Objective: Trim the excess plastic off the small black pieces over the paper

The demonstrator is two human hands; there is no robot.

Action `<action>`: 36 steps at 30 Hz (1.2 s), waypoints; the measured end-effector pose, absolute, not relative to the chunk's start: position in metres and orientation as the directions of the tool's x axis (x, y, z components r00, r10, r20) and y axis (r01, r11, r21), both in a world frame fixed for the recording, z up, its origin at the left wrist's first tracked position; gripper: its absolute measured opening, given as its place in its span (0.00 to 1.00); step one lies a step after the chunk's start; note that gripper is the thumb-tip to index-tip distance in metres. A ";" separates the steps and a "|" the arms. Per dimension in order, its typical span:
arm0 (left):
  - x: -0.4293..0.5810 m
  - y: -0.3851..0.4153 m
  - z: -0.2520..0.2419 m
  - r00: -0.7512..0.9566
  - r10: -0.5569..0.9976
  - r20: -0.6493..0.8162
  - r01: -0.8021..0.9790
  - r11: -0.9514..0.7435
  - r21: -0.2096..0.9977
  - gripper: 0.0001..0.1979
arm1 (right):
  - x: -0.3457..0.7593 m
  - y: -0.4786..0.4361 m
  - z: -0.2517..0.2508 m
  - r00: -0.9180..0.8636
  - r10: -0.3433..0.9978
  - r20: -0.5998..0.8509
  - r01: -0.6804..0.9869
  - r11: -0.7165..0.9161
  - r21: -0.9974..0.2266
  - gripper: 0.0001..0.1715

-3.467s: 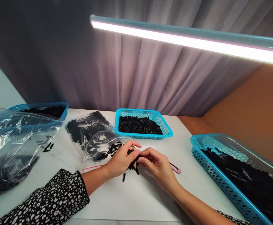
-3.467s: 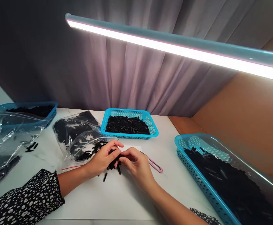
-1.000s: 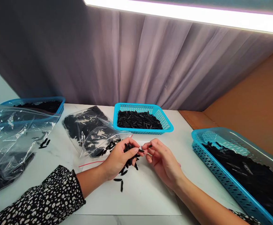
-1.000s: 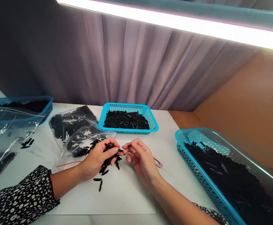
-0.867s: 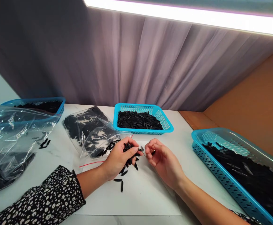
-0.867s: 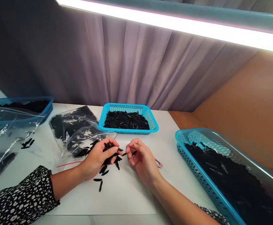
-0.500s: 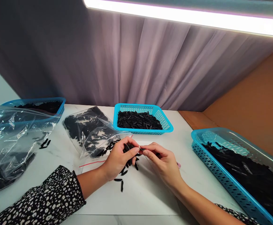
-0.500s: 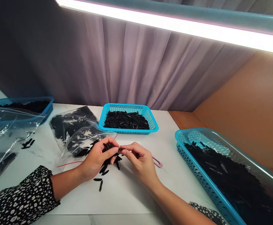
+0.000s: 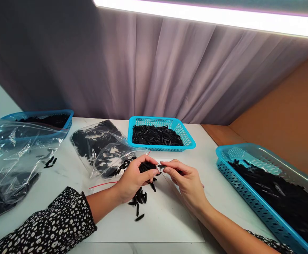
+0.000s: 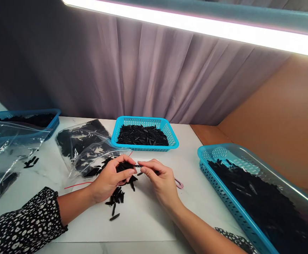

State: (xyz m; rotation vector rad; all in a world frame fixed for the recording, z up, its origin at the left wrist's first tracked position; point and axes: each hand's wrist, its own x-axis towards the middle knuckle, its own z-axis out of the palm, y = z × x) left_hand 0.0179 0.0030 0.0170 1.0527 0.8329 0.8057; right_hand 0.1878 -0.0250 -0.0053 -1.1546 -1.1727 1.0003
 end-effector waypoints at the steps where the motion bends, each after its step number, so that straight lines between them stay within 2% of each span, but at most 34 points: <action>1: 0.018 0.003 0.018 0.450 0.871 -0.196 -0.157 0.293 0.943 0.15 | 0.188 -0.025 -0.005 0.138 0.980 0.145 0.003 0.146 -0.989 0.10; 9: 0.019 0.002 0.017 0.464 0.861 -0.211 -0.134 0.303 0.943 0.16 | 0.186 -0.024 -0.005 0.096 0.995 0.007 -0.152 0.022 -0.988 0.20; 20: 0.018 0.002 0.018 0.478 0.852 -0.214 -0.082 0.285 0.955 0.16 | 0.183 -0.027 0.003 0.050 0.992 -0.115 -0.316 -0.094 -0.944 0.23; 26: 0.019 0.002 0.018 0.470 0.863 -0.186 -0.021 0.221 0.975 0.14 | 0.181 -0.028 0.007 0.006 0.982 -0.190 -0.390 -0.172 -0.904 0.19; 31: 0.019 0.003 0.015 0.477 0.867 -0.143 -0.010 0.168 0.986 0.14 | 0.183 -0.026 0.008 -0.080 0.986 -0.146 -0.516 -0.166 -0.841 0.08; 33: 0.018 0.003 0.015 0.484 0.865 -0.137 0.001 0.156 0.988 0.15 | 0.186 -0.025 0.008 -0.123 0.984 -0.129 -0.502 -0.174 -0.847 0.07; 36: 0.018 0.003 0.014 0.492 0.861 -0.131 0.007 0.146 0.989 0.15 | 0.188 -0.026 0.007 -0.141 0.987 -0.080 -0.329 -0.123 -0.936 0.12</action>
